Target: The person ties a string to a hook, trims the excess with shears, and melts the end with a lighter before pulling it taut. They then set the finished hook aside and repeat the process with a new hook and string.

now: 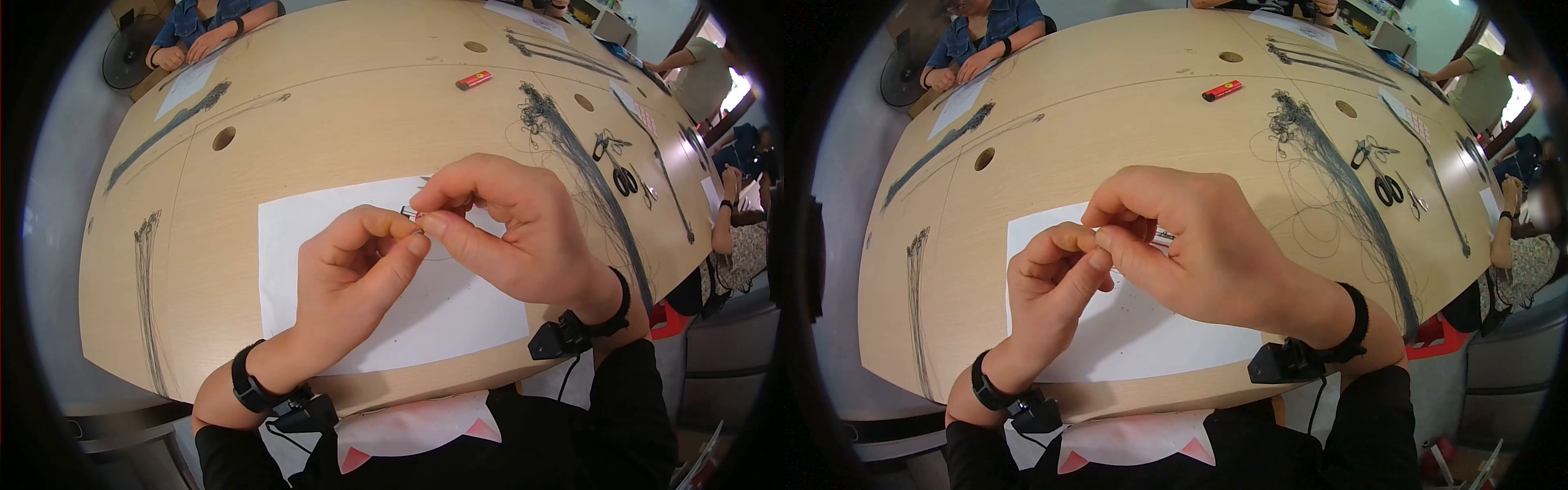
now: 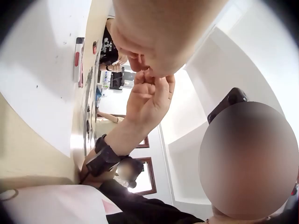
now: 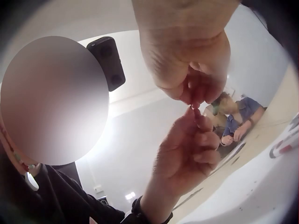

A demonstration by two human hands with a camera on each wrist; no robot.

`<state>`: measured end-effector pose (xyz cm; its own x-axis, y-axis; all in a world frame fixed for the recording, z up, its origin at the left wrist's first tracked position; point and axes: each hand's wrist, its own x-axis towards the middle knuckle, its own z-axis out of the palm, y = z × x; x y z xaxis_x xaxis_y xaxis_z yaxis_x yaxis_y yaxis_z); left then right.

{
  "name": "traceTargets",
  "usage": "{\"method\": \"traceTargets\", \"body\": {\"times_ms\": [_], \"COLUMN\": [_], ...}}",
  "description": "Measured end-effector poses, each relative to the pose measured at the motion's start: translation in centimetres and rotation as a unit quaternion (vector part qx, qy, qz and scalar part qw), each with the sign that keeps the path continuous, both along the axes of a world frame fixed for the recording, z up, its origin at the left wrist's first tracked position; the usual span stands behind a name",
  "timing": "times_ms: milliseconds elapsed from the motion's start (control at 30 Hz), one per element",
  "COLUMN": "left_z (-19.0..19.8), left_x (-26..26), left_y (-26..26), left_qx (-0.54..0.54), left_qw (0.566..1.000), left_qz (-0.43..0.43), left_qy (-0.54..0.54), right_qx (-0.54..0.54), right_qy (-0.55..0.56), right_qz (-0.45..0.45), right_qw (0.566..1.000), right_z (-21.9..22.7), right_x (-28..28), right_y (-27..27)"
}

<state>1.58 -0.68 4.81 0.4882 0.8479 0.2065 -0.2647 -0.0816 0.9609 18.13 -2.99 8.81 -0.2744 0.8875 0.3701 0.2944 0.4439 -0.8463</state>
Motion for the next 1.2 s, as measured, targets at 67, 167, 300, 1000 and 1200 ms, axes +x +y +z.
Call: {"method": "traceTargets", "body": {"times_ms": [67, 167, 300, 1000, 1200], "left_z": [0.06, 0.23, 0.11, 0.34, -0.08], "left_x": [-0.11, -0.19, -0.04, -0.50, -0.46], "left_y": [0.04, 0.03, 0.01, 0.27, 0.48], "left_qx": [-0.001, -0.020, -0.014, -0.126, -0.130], "left_qw": [1.000, 1.000, 1.000, 0.991, 0.991], "left_qz": [0.002, -0.005, -0.001, -0.048, -0.038], "left_qy": [0.003, 0.010, 0.004, 0.011, 0.021], "right_qx": [0.004, 0.006, 0.058, 0.158, 0.191], "right_qy": [-0.003, -0.012, -0.046, -0.073, -0.107], "right_qz": [-0.005, -0.014, -0.043, -0.066, -0.054], "right_qw": [1.000, 1.000, 0.996, 0.983, 0.974], "right_z": [0.08, 0.22, 0.07, -0.52, -0.66], "right_x": [-0.03, -0.03, -0.15, -0.39, -0.63], "right_y": [-0.05, -0.05, -0.06, 0.28, 0.09]}}
